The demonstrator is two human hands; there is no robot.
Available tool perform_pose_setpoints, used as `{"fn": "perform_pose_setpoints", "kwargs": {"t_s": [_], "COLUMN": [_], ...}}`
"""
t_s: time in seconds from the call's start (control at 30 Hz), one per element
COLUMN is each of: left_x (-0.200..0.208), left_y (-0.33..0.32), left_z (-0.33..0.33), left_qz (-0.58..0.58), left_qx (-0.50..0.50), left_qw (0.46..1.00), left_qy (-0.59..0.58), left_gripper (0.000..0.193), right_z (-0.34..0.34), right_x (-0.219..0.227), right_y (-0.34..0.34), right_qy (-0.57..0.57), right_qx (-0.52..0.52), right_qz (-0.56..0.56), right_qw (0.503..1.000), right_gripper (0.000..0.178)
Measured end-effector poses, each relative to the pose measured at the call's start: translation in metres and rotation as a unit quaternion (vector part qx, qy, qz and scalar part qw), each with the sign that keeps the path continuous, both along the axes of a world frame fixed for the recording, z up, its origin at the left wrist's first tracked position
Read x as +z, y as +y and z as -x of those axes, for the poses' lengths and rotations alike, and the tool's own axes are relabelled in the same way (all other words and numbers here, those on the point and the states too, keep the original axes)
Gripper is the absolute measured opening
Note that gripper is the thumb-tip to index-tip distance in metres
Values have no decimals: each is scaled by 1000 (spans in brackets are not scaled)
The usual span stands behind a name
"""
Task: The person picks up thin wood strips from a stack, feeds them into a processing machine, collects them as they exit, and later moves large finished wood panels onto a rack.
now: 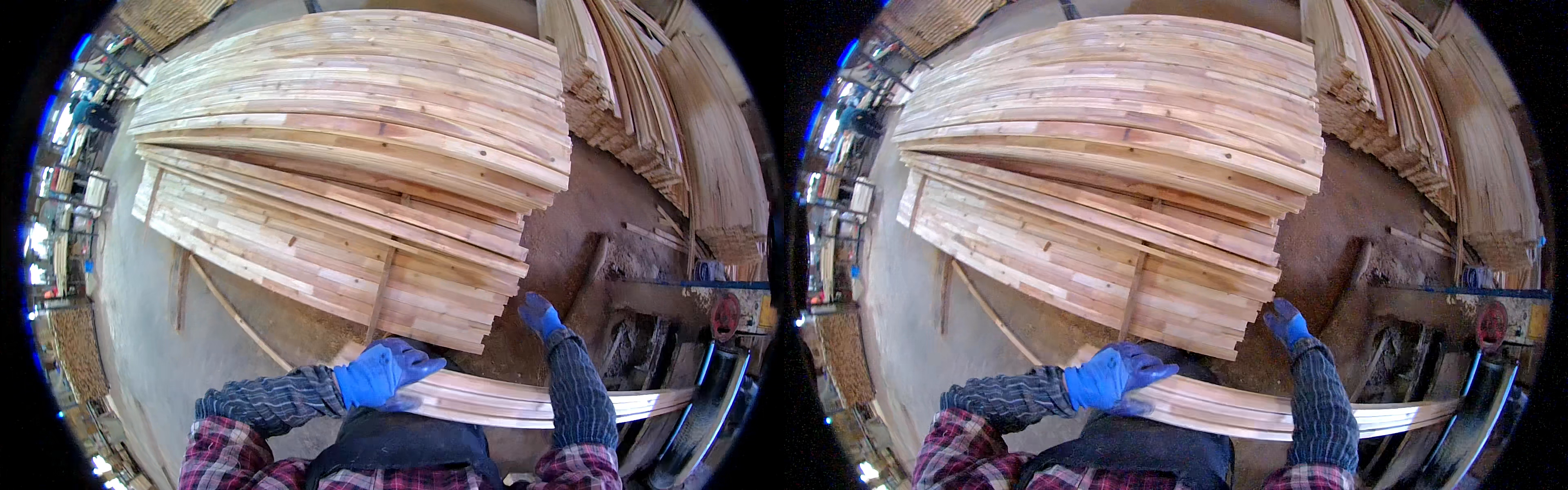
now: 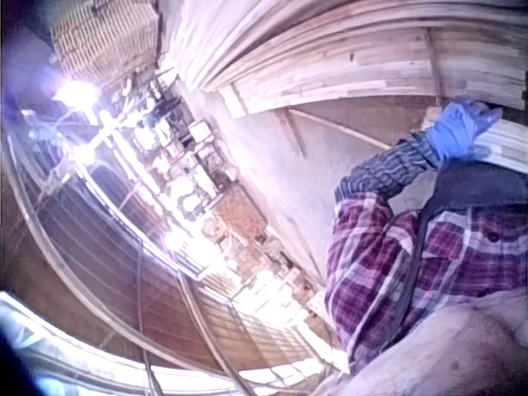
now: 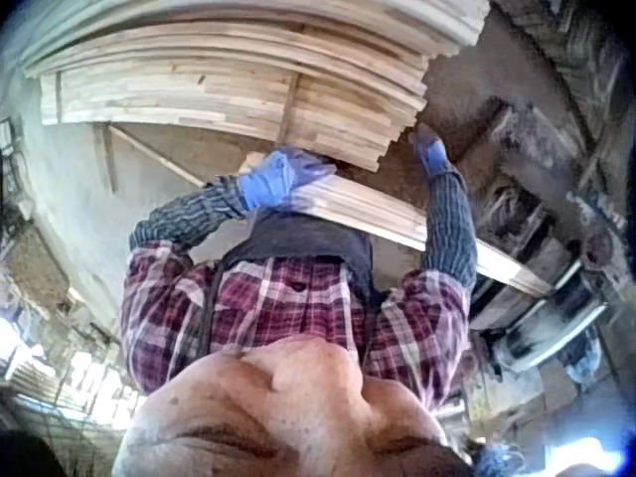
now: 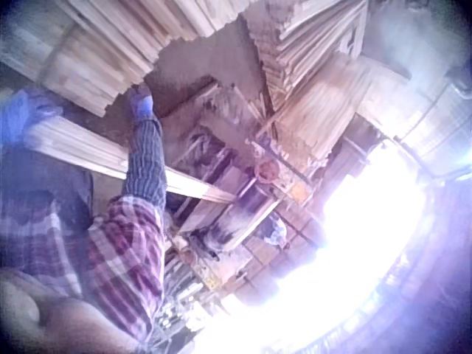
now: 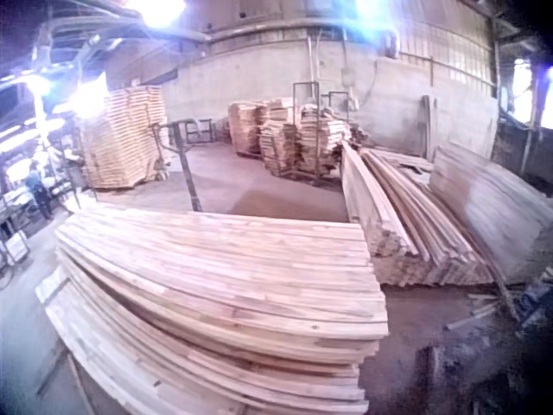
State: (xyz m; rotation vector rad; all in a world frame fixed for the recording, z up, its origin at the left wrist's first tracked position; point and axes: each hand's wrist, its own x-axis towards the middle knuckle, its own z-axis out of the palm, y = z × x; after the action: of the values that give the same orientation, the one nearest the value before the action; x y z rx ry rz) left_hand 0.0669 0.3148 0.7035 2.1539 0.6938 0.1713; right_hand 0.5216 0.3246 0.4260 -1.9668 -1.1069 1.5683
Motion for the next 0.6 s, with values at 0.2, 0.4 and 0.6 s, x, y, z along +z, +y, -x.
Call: {"fn": "perform_pose_setpoints", "kwargs": {"t_s": [0.2, 0.4, 0.6], "left_x": [-174, -297, -379], "left_y": [104, 183, 228], "left_z": [49, 106, 120], "left_qz": [315, 547, 551], "left_qx": [268, 577, 684], "left_qw": [889, 569, 375], "left_qy": [-197, -211, -297], "left_gripper": [52, 73, 94], "right_z": [-9, -25, 29], "right_x": [-83, -124, -92], "right_y": [37, 76, 119], "right_qy": [160, 10, 127], "right_qx": [-380, -315, -271], "right_qz": [23, -51, 41], "right_qw": [911, 948, 953], "right_gripper": [83, 75, 52]}}
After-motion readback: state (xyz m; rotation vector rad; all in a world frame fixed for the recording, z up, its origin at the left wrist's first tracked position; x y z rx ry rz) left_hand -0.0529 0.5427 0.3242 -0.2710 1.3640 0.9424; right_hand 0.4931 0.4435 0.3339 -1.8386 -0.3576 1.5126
